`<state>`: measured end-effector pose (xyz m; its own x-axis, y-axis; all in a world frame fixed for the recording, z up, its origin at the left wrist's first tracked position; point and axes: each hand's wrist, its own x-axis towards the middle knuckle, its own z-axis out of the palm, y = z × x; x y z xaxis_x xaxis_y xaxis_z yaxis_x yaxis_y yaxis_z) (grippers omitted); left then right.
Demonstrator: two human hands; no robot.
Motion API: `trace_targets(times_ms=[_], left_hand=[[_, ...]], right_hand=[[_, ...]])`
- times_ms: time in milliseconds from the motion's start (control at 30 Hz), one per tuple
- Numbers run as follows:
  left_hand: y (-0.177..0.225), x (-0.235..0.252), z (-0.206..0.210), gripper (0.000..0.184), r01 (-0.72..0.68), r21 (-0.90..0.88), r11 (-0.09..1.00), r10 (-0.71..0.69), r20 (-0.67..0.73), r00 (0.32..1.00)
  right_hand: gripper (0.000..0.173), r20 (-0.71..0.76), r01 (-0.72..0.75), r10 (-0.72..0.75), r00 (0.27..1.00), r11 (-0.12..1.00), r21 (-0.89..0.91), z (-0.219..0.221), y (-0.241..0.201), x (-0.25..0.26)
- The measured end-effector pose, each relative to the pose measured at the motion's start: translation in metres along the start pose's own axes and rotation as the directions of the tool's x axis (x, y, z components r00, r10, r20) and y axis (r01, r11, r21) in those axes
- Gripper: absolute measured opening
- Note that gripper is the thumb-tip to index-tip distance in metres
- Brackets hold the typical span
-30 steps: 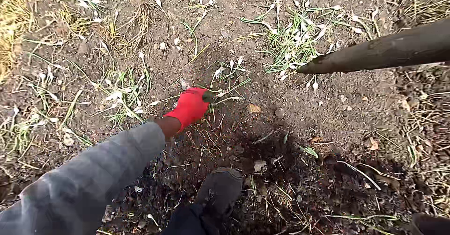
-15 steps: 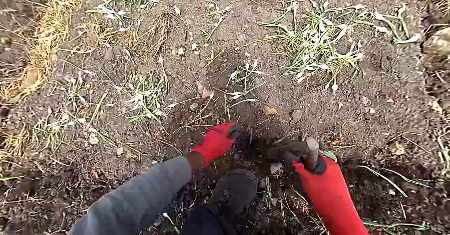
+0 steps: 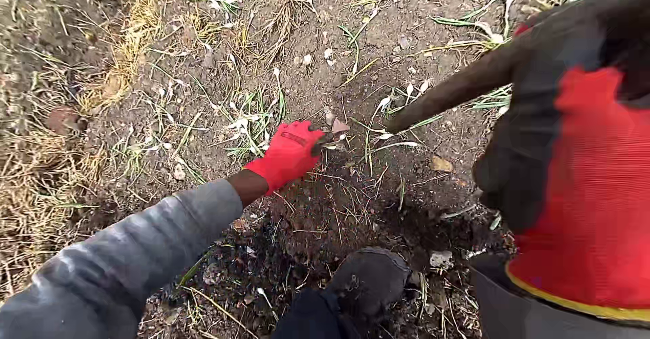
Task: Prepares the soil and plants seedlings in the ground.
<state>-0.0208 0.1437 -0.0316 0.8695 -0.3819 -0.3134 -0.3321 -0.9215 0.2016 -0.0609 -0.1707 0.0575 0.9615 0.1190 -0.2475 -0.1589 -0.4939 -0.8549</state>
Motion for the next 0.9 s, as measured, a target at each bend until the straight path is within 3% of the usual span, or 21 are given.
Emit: trace_targets(times_ms=[33, 67, 100, 167, 233, 300, 333, 367, 400, 433, 467, 500, 533, 600, 667, 733, 833, 900], left_hand=[[-0.001, 0.002, -0.013, 0.028, -0.044, -0.018, 0.999, 0.043, -0.032, 0.999], [0.001, 0.003, -0.021, 0.028, -0.074, -0.064, 0.995, 0.073, -0.014, 0.997], [0.003, 0.006, -0.02, 0.027, -0.103, -0.108, 0.989, 0.107, 0.035, 0.994], [-0.006, 0.005, 0.005, 0.027, -0.119, -0.121, 0.986, 0.143, 0.215, 0.966], [-0.012, -0.018, 0.036, 0.032, -0.149, -0.064, 0.987, 0.161, 0.311, 0.937], [-0.009, -0.029, 0.04, 0.035, -0.143, -0.074, 0.987, 0.158, 0.28, 0.947], [-0.008, -0.03, 0.036, 0.036, -0.134, -0.051, 0.99, 0.142, 0.264, 0.954], [-0.006, -0.029, 0.031, 0.033, -0.13, -0.021, 0.991, 0.132, 0.231, 0.964], [-0.002, -0.026, 0.022, 0.032, -0.137, 0.02, 0.99, 0.131, 0.174, 0.976], [0.004, -0.021, 0.009, 0.029, -0.147, 0.068, 0.987, 0.141, 0.097, 0.985], [0.015, -0.015, -0.004, 0.03, -0.143, 0.094, 0.985, 0.139, 0.042, 0.989], [0.029, -0.01, -0.014, 0.033, -0.126, 0.131, 0.983, 0.121, 0.039, 0.992], [0.045, -0.004, -0.018, 0.036, -0.116, 0.167, 0.979, 0.102, 0.09, 0.991], [0.083, 0.006, 0.009, 0.037, -0.178, 0.17, 0.969, 0.128, 0.268, 0.955], [0.106, -0.001, 0.065, 0.032, -0.284, 0.069, 0.956, 0.226, 0.443, 0.867], [0.106, -0.013, 0.092, 0.031, -0.274, -0.055, 0.96, 0.266, 0.472, 0.84], [0.082, -0.026, 0.061, 0.035, -0.203, -0.258, 0.944, 0.267, 0.242, 0.933], [0.058, -0.015, 0.04, 0.033, -0.17, -0.249, 0.953, 0.214, 0.162, 0.963]], right_hand=[[0.019, -0.121, -0.233, 0.222, 0.967, 0.969, -0.079, 0.062, 0.005, -0.006], [0.027, -0.116, -0.336, 0.323, 0.939, 0.933, -0.126, 0.1, 0.027, -0.012], [0.033, -0.06, -0.383, 0.378, 0.924, 0.909, -0.165, 0.112, 0.044, -0.015], [0.037, 0.019, -0.374, 0.383, 0.923, 0.91, -0.179, 0.087, 0.039, -0.018], [0.033, -0.108, -0.303, 0.293, 0.95, 0.948, -0.098, 0.038, 0.011, -0.037], [0.02, -0.292, -0.202, 0.207, 0.934, 0.978, 0.048, -0.003, -0.017, -0.058], [0.023, -0.336, -0.142, 0.164, 0.927, 0.986, 0.088, -0.013, -0.032, -0.069], [0.026, -0.28, -0.035, 0.074, 0.957, 0.989, 0.141, -0.018, -0.039, -0.07], [0.023, -0.129, 0.116, -0.088, 0.988, 0.966, 0.23, -0.019, -0.024, -0.059], [0.014, 0.104, 0.203, -0.237, 0.966, 0.942, 0.266, -0.013, 0.004, -0.038], [0.008, 0.003, -0.002, 0.002, 1.0, 0.996, 0.084, 0.028, 0.003, -0.032], [0.012, -0.114, -0.182, 0.176, 0.978, 0.982, -0.046, 0.08, 0.017, -0.028], [0.019, -0.144, -0.281, 0.263, 0.954, 0.952, -0.122, 0.121, 0.044, -0.028], [0.027, -0.063, -0.422, 0.417, 0.907, 0.891, -0.166, 0.138, 0.072, -0.033], [0.026, -0.118, -0.446, 0.435, 0.892, 0.891, -0.083, 0.112, 0.064, -0.057], [0.022, -0.244, -0.382, 0.365, 0.898, 0.924, -0.026, 0.081, 0.048, -0.089], [0.032, -0.291, -0.34, 0.298, 0.909, 0.935, -0.105, 0.065, 0.055, -0.126], [0.041, -0.265, -0.332, 0.291, 0.919, 0.936, -0.121, 0.077, 0.082, -0.139]])
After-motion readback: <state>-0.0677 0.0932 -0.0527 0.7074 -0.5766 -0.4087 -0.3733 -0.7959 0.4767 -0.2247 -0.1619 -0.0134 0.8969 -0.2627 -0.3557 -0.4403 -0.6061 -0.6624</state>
